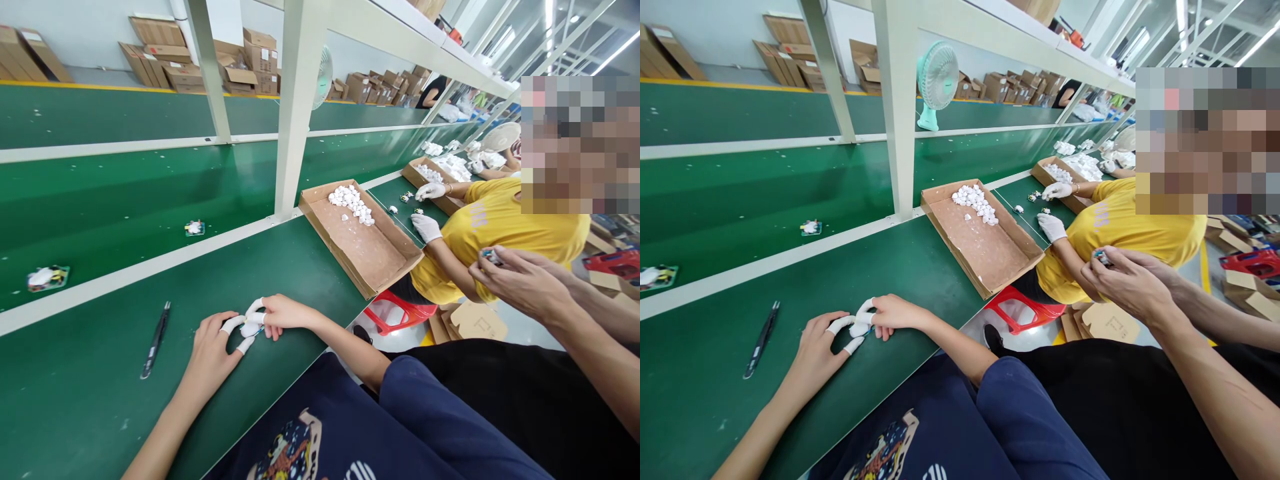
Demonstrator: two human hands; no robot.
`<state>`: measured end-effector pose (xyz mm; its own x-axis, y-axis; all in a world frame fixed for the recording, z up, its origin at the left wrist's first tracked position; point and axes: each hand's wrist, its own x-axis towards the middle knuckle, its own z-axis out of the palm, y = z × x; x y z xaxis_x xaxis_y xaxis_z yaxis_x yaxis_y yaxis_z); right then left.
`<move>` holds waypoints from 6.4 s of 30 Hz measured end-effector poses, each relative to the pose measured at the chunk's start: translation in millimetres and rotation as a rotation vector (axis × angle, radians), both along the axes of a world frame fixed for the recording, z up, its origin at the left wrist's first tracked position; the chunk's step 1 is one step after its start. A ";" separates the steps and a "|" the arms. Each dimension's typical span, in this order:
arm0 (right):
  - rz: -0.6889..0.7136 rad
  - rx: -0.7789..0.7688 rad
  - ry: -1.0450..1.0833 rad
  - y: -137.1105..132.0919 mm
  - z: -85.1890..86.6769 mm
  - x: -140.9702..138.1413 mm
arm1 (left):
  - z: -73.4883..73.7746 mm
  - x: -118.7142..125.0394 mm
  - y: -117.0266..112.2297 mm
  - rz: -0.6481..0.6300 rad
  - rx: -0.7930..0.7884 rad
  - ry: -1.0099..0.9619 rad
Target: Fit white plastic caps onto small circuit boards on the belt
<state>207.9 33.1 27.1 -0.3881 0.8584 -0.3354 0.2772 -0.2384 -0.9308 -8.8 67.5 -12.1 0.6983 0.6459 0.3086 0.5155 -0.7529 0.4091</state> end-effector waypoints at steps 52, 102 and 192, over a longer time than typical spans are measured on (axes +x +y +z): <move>0.183 0.223 -0.377 -1.6 7.1 3.3 | -5.7 -0.1 4.8 0.014 -0.082 -0.026; 0.153 0.427 -0.597 -10.2 -8.4 -2.2 | -9.8 -1.8 5.4 0.032 -0.069 -0.009; -0.166 -0.083 0.314 13.6 4.3 15.7 | 8.4 2.5 16.2 0.081 -0.244 -0.010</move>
<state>223.6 46.7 31.4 -0.3407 0.8934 -0.2929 -0.0678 -0.3340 -0.9401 -6.3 83.7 -3.8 0.6387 0.7559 0.1439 0.5651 -0.5878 0.5789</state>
